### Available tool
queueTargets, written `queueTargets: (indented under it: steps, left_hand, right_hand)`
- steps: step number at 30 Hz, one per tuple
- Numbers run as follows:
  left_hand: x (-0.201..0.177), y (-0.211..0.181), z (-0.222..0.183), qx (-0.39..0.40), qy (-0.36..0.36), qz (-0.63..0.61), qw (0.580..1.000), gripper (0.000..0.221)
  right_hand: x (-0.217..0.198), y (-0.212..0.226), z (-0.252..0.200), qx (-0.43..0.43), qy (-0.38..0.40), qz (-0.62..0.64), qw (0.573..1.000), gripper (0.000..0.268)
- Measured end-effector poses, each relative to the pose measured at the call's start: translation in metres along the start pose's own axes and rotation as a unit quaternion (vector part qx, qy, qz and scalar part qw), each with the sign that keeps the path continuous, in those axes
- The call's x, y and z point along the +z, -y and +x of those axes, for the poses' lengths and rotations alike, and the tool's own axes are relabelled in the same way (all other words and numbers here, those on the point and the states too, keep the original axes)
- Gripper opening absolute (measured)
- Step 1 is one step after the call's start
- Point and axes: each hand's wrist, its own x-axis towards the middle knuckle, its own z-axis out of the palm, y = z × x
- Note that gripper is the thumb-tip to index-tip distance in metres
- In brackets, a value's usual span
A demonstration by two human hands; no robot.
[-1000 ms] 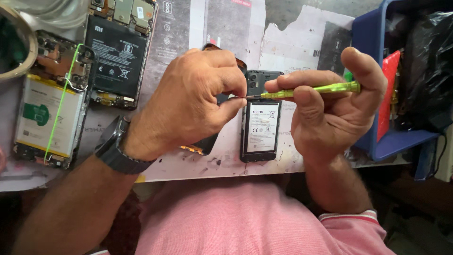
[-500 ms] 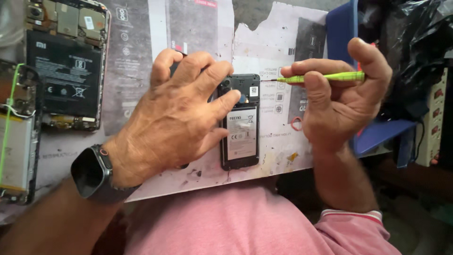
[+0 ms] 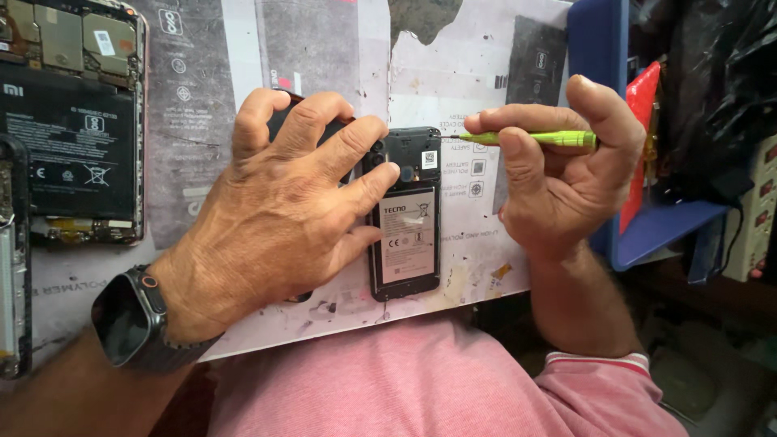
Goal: The person uses a green screwdriver to remove screws from the back of a disassembled smartphone. They then detach the back cover and set it aside, exposing the internal components.
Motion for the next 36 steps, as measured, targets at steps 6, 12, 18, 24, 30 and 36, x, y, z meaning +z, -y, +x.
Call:
queueTargets:
  steps: [6, 12, 18, 24, 30, 36]
  left_hand:
    - [0.001, 0.000, -0.001, -0.002, 0.004, 0.000, 1.000, 0.053]
    - [0.003, 0.000, -0.002, -0.001, 0.011, 0.017, 1.000, 0.053]
    - [0.003, 0.000, -0.003, -0.001, 0.018, 0.019, 1.000, 0.053]
    - [0.003, 0.000, -0.004, 0.000, 0.013, 0.016, 1.000, 0.054]
    - [0.002, 0.000, -0.003, 0.003, 0.011, 0.017, 1.000, 0.055]
    - [-0.002, -0.001, -0.002, -0.001, 0.010, -0.007, 1.000, 0.055]
  right_hand:
    - [0.001, -0.001, 0.002, -0.005, 0.009, 0.000, 1.000, 0.047]
    - [0.001, 0.001, 0.000, 0.005, 0.007, -0.002, 1.000, 0.046]
    - [0.003, -0.003, 0.006, -0.021, 0.019, 0.001, 1.000, 0.047]
    - [0.004, 0.007, 0.003, -0.006, 0.030, -0.025, 0.999, 0.048]
    - [0.005, 0.009, 0.002, -0.007, 0.033, -0.036, 0.999, 0.048]
    - [0.002, 0.000, 0.006, -0.059, 0.025, -0.057, 0.996, 0.058]
